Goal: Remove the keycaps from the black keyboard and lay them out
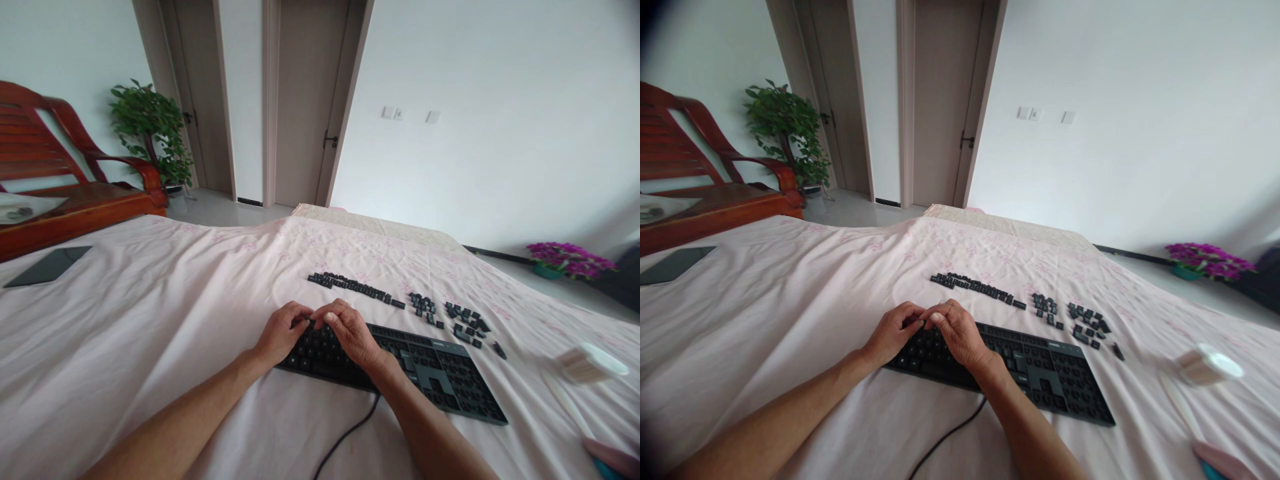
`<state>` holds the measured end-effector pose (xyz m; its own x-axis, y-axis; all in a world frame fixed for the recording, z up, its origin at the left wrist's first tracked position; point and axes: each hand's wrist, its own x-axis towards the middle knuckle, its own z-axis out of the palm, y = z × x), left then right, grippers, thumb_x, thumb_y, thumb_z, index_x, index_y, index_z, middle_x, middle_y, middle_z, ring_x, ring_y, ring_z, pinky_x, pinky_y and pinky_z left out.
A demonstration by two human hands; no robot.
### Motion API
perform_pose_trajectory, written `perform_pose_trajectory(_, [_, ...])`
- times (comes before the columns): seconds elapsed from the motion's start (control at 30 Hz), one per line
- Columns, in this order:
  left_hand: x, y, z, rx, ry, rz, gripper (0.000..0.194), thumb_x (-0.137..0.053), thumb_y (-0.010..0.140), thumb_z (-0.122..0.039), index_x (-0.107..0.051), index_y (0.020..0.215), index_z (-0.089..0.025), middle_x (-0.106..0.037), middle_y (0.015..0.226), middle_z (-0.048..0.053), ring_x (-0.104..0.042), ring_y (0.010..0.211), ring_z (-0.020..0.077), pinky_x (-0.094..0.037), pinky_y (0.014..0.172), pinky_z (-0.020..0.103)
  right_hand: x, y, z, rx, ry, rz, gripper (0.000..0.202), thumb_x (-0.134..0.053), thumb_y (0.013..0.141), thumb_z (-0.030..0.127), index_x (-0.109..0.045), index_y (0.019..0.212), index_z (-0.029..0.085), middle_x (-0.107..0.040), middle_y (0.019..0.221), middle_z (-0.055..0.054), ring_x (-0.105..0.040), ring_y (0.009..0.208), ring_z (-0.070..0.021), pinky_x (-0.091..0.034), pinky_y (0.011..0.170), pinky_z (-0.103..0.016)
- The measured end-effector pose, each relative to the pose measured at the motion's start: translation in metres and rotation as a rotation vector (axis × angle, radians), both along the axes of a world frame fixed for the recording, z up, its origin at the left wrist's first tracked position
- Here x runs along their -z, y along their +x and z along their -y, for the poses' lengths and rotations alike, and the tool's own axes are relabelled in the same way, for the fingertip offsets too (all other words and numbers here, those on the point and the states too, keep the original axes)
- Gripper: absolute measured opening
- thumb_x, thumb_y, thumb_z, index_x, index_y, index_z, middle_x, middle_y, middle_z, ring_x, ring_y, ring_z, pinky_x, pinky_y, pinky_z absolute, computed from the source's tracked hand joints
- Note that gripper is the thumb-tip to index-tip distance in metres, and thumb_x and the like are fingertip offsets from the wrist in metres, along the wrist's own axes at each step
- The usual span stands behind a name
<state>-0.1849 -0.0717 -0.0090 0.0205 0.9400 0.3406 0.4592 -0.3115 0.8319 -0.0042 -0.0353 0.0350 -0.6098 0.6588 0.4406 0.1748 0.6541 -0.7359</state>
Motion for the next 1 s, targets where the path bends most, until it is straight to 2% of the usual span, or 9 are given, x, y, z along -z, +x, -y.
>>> perform_pose_trajectory(0.2, [-0.001,0.000,0.000,0.001,0.020,0.001,0.017,-0.052,0.085,-0.022,-0.067,0.094,-0.021,-0.065,0.088,0.002,-0.060,0.080,0.0152,-0.047,0.075,0.026,0.003,-0.002,-0.001,0.007,-0.036,-0.005,0.038,-0.039,0.096,0.046,-0.069,0.093,0.023,-0.069,0.083,-0.004,-0.058,0.085,-0.0188,-0.043,0.085,-0.034])
perform_pose_trajectory(0.37, [0.001,0.000,-0.001,-0.003,0.026,-0.003,0.016,-0.052,0.086,-0.024,-0.066,0.093,-0.021,-0.064,0.088,0.002,-0.060,0.078,0.0144,-0.047,0.073,0.025,0.002,-0.003,0.001,-0.012,-0.060,0.001,0.038,-0.040,0.095,0.045,-0.068,0.084,0.022,-0.068,0.085,-0.003,-0.058,0.087,-0.0184,-0.042,0.088,-0.034])
perform_pose_trajectory(0.5, [0.001,0.000,-0.001,-0.002,0.025,-0.001,0.017,-0.052,0.087,-0.029,-0.066,0.093,-0.021,-0.064,0.088,0.002,-0.060,0.079,0.0145,-0.047,0.073,0.025,0.002,-0.004,0.002,-0.031,-0.086,-0.006,0.037,-0.039,0.096,0.045,-0.067,0.087,0.022,-0.068,0.081,-0.003,-0.059,0.087,-0.0186,-0.042,0.089,-0.035])
perform_pose_trajectory(0.73, [-0.003,0.001,0.001,0.007,0.010,-0.030,0.018,-0.052,0.087,-0.031,-0.067,0.092,-0.022,-0.064,0.089,0.001,-0.060,0.078,0.0145,-0.046,0.072,0.025,0.001,-0.002,0.004,-0.040,-0.051,0.008,0.041,-0.039,0.096,0.047,-0.068,0.081,0.021,-0.068,0.085,-0.004,-0.059,0.086,-0.0184,-0.043,0.089,-0.035])
perform_pose_trajectory(0.9, [-0.008,0.001,0.003,0.061,0.003,-0.163,0.013,-0.053,0.082,-0.021,-0.066,0.081,-0.022,-0.062,0.086,0.001,-0.058,0.079,0.0152,-0.044,0.073,0.025,0.005,0.000,0.004,-0.052,-0.045,-0.014,0.037,-0.040,0.096,0.045,-0.069,0.096,0.022,-0.068,0.080,-0.004,-0.058,0.084,-0.0187,-0.045,0.084,-0.034])
perform_pose_trajectory(1.0, [-0.010,0.001,0.002,0.102,-0.031,-0.218,0.012,-0.055,0.080,-0.022,-0.067,0.079,-0.024,-0.064,0.088,0.000,-0.058,0.082,0.0167,-0.043,0.075,0.026,0.010,0.000,0.004,-0.052,-0.019,-0.022,0.038,-0.039,0.096,0.045,-0.069,0.097,0.022,-0.069,0.080,-0.005,-0.058,0.085,-0.0193,-0.045,0.085,-0.035])
